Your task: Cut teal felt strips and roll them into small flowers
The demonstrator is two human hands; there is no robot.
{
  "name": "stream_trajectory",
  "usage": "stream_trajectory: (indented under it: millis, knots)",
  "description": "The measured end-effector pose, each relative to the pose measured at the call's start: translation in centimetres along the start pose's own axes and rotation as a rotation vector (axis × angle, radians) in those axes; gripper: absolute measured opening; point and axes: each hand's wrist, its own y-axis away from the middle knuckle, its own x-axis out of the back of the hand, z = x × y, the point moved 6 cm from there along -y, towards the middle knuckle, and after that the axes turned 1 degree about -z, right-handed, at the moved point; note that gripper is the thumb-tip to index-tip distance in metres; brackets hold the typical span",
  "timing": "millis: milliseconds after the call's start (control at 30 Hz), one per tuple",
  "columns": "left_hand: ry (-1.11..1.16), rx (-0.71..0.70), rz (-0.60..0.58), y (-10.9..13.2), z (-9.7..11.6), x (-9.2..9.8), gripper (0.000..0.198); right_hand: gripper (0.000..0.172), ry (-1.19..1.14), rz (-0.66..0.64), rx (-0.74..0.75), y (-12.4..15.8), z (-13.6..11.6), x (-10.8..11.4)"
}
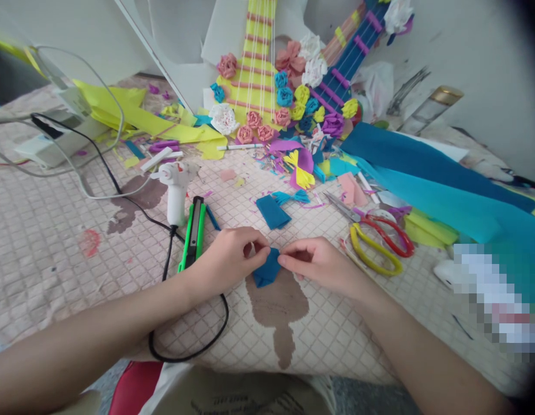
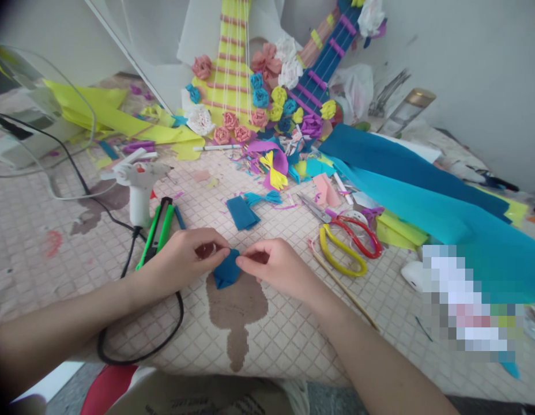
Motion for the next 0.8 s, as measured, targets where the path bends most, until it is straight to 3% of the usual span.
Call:
stream_trajectory:
  millis: [100,233,433,800]
  knots:
    - [-0.061,-0.018,-0.022,-0.1,-0.1,-0.1,0.012,0.017,0.063,0.106,0.054,-0.1,-0.2,0.4]
    - [-0.159,-0.014,-0.06,-0.1,-0.4,-0.3,0.014,0.008,0.187,0.252,0.283,0.0,-1.2,0.8]
    - [-0.354,-0.018,-0.091,0.0,-0.7,-0.8,0.015,0.014,0.339,0.233,0.512,0.0,-1.7,-0.4]
    - [-0.377,-0.088,-0.099,0.1,-0.4,-1.1,0.013,0.008,0.441,0.325,0.523,-0.8,-1.4,-1.0]
